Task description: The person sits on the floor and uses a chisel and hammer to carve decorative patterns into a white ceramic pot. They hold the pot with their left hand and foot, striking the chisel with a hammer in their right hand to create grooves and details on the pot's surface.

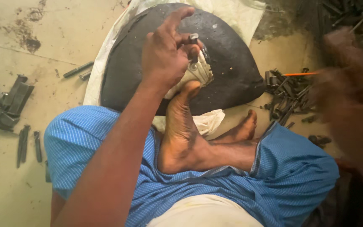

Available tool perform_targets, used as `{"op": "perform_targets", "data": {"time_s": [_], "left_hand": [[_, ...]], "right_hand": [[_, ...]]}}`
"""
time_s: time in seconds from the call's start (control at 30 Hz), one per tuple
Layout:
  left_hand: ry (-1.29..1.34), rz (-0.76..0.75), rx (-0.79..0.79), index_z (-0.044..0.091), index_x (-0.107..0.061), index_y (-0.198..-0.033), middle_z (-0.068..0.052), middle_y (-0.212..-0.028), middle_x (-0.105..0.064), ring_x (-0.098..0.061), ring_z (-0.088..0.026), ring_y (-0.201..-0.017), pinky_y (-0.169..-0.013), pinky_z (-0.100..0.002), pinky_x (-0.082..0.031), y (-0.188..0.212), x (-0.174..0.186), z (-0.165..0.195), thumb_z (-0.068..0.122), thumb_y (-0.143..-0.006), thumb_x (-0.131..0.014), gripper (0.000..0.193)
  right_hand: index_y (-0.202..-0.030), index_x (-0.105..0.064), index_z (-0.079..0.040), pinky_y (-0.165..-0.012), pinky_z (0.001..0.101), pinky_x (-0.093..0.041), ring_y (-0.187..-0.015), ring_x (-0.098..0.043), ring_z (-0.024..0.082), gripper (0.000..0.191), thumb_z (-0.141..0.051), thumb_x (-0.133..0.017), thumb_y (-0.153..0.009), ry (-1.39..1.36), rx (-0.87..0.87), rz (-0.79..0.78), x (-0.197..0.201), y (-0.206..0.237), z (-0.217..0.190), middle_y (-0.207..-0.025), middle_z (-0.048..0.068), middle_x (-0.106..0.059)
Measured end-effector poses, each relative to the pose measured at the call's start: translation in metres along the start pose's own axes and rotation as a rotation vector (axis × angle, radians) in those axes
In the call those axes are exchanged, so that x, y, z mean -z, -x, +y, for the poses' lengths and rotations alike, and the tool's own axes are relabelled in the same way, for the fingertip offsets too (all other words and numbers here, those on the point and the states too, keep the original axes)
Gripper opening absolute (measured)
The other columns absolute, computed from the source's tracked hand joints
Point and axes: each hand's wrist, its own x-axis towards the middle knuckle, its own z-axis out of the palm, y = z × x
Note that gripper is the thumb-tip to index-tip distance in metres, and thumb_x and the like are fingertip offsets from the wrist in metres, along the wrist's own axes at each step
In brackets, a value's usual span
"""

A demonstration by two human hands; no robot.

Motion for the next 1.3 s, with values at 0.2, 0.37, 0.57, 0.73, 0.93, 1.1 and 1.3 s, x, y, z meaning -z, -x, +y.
{"op": "perform_targets", "data": {"time_s": [0.2, 0.37, 0.57, 0.73, 0.93, 1.1, 1.3], "left_hand": [[-0.028, -0.055, 0.022, 0.016, -0.059, -0.137, -0.002, -0.092, -0.084, -0.083, -0.010, -0.085, -0.073, -0.026, -0.062, -0.003, -0.002, 0.001, 0.000, -0.083, -0.082, 0.061], [0.017, -0.062, 0.008, 0.014, -0.059, -0.137, -0.002, -0.093, -0.084, -0.084, -0.011, -0.085, -0.073, -0.026, -0.063, -0.003, -0.001, 0.000, -0.003, -0.086, -0.080, 0.059], [0.022, -0.112, -0.001, 0.012, -0.060, -0.136, -0.003, -0.093, -0.083, -0.084, -0.011, -0.089, -0.069, -0.023, -0.064, -0.009, -0.001, 0.001, -0.008, -0.085, -0.078, 0.058], [0.184, -0.150, 0.051, 0.007, -0.060, -0.129, -0.003, -0.103, -0.077, -0.080, -0.011, -0.085, -0.069, -0.023, -0.062, -0.011, 0.002, 0.004, -0.013, -0.082, -0.069, 0.052], [0.243, -0.246, 0.107, 0.007, -0.058, -0.137, -0.006, -0.093, -0.080, -0.077, -0.009, -0.087, -0.071, -0.023, -0.062, -0.012, 0.005, 0.001, -0.014, -0.088, -0.071, 0.055], [0.198, -0.218, 0.059, 0.006, -0.059, -0.138, -0.006, -0.096, -0.082, -0.079, -0.009, -0.090, -0.074, -0.023, -0.062, -0.012, 0.005, 0.002, -0.015, -0.088, -0.070, 0.055], [0.133, -0.237, 0.044, 0.008, -0.060, -0.136, -0.005, -0.095, -0.081, -0.081, -0.009, -0.091, -0.075, -0.024, -0.064, -0.014, 0.004, 0.004, -0.011, -0.088, -0.073, 0.053]], "right_hand": [[-0.136, -0.067, -0.001, -0.057, 0.0325, -0.054, -0.067, -0.069, 0.019, 0.038, -0.019, -0.064, -0.103, 0.054, 0.096, -0.061, -0.003, 0.004, 0.000, -0.090, 0.016, -0.073], [-0.138, -0.067, -0.002, -0.051, 0.0320, -0.054, -0.062, -0.068, 0.020, 0.035, -0.017, -0.063, -0.107, 0.031, -0.142, -0.030, -0.007, 0.008, -0.005, -0.085, 0.016, -0.072], [-0.141, -0.065, -0.003, -0.053, 0.0295, -0.054, -0.061, -0.068, 0.019, 0.036, -0.020, -0.059, -0.110, 0.087, -0.038, -0.060, -0.003, 0.005, -0.007, -0.085, 0.016, -0.072], [-0.143, -0.065, -0.004, -0.056, 0.0292, -0.054, -0.065, -0.068, 0.018, 0.038, -0.020, -0.061, -0.109, 0.082, -0.059, -0.034, -0.009, 0.011, -0.010, -0.090, 0.015, -0.073], [-0.145, -0.064, -0.007, -0.061, 0.0288, -0.054, -0.070, -0.068, 0.015, 0.040, -0.021, -0.063, -0.107, 0.090, 0.004, -0.018, -0.016, 0.022, 0.000, -0.096, 0.015, -0.074], [-0.143, -0.067, -0.008, -0.061, 0.0294, -0.054, -0.067, -0.066, 0.017, 0.036, -0.018, -0.063, -0.108, 0.088, -0.119, 0.024, -0.021, 0.028, 0.013, -0.089, 0.013, -0.072], [-0.137, -0.070, -0.009, -0.060, 0.0310, -0.051, -0.062, -0.063, 0.018, 0.034, -0.019, -0.064, -0.105, 0.053, -0.007, 0.049, -0.024, 0.035, 0.011, -0.081, 0.011, -0.069]]}}
